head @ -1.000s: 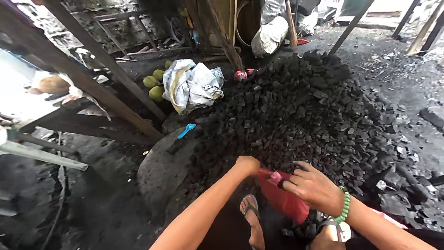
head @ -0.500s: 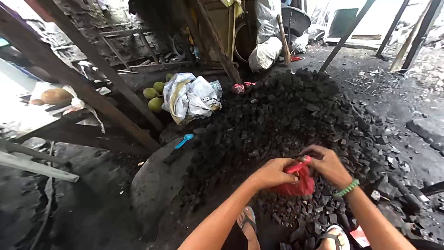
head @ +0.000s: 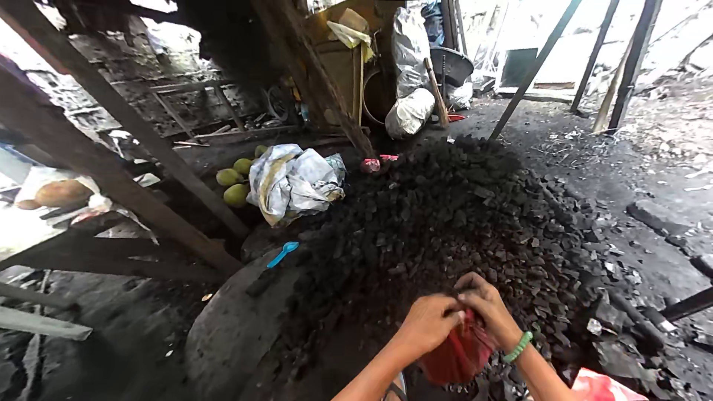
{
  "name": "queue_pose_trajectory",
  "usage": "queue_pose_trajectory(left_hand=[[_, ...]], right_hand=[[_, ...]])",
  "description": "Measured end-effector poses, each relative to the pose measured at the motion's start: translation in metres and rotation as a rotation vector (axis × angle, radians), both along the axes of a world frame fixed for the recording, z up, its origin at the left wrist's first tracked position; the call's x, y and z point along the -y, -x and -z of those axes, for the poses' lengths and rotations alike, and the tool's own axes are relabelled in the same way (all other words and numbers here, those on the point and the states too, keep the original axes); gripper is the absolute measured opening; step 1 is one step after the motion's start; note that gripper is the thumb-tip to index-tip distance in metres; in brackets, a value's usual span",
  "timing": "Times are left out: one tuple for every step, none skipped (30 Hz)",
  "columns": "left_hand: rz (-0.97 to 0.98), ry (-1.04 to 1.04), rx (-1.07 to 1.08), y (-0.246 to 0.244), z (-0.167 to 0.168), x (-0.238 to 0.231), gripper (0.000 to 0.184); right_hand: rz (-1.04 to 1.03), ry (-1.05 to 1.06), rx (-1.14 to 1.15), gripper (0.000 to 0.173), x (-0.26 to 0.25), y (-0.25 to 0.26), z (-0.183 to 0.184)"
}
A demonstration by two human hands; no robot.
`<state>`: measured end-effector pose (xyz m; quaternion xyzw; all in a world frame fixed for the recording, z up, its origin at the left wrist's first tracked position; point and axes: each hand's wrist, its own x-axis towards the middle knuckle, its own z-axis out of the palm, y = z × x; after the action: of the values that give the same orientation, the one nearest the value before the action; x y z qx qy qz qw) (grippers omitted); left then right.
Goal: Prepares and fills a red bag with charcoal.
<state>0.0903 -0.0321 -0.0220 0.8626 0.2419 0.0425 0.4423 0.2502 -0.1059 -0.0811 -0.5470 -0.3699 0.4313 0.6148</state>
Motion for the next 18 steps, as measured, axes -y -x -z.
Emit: queue_pose_trajectory(left_hand=[[-0.033, 0.230, -0.084, -0.001, -0.002, 0.000, 0.030], [-0.069, 0.393, -0.105, 0.000, 0.002, 0.001, 0.026], [-0.099, 0.504, -0.101, 0.001, 0.006, 0.003, 0.023], [-0.120, 0.562, -0.088, 0.002, 0.009, 0.004, 0.021], [-0.126, 0.554, -0.077, 0.003, 0.010, 0.005, 0.022], [-0.123, 0.474, -0.071, 0.002, 0.012, 0.005, 0.024], [-0.116, 0.347, -0.080, 0.002, 0.011, 0.005, 0.028], [-0.108, 0.203, -0.099, 0.001, 0.008, 0.007, 0.032], [-0.102, 0.075, -0.105, -0.001, 0.006, 0.010, 0.034], [-0.102, -0.027, -0.082, -0.001, 0.007, 0.014, 0.034], [-0.107, -0.115, -0.040, -0.001, 0.010, 0.018, 0.033], [-0.109, -0.195, 0.006, -0.001, 0.015, 0.021, 0.032], [-0.115, -0.264, 0.054, -0.001, 0.021, 0.022, 0.031], [-0.117, -0.303, 0.080, -0.001, 0.025, 0.022, 0.029], [-0.115, -0.306, 0.072, -0.001, 0.025, 0.022, 0.028], [-0.106, -0.257, 0.024, -0.001, 0.022, 0.020, 0.030], [-0.093, -0.148, -0.047, 0.000, 0.017, 0.017, 0.033], [-0.092, -0.001, -0.094, -0.001, 0.012, 0.013, 0.035]], right_hand=[[0.015, 0.015, 0.075, 0.015, 0.002, 0.006, -0.001], [0.026, 0.023, 0.133, 0.010, 0.004, 0.010, 0.000], [0.025, 0.023, 0.183, 0.010, 0.006, 0.013, 0.002], [0.003, 0.027, 0.226, 0.015, 0.007, 0.013, 0.003], [-0.025, 0.040, 0.256, 0.023, 0.009, 0.011, 0.005], [-0.053, 0.065, 0.274, 0.031, 0.009, 0.010, 0.006], [-0.075, 0.096, 0.275, 0.037, 0.009, 0.009, 0.007], [-0.083, 0.120, 0.254, 0.041, 0.009, 0.008, 0.007], [-0.071, 0.133, 0.205, 0.044, 0.008, 0.009, 0.006], [-0.044, 0.140, 0.137, 0.046, 0.007, 0.010, 0.008], [-0.014, 0.150, 0.065, 0.048, 0.007, 0.011, 0.009], [0.015, 0.160, 0.005, 0.051, 0.007, 0.011, 0.009], [0.041, 0.172, -0.010, 0.051, 0.006, 0.012, 0.011], [0.061, 0.174, 0.022, 0.051, 0.005, 0.012, 0.013], [0.069, 0.175, 0.083, 0.049, 0.004, 0.011, 0.015], [0.066, 0.172, 0.144, 0.046, 0.003, 0.010, 0.014], [0.073, 0.169, 0.193, 0.044, 0.002, 0.010, 0.014], [0.090, 0.164, 0.228, 0.041, 0.001, 0.011, 0.014]])
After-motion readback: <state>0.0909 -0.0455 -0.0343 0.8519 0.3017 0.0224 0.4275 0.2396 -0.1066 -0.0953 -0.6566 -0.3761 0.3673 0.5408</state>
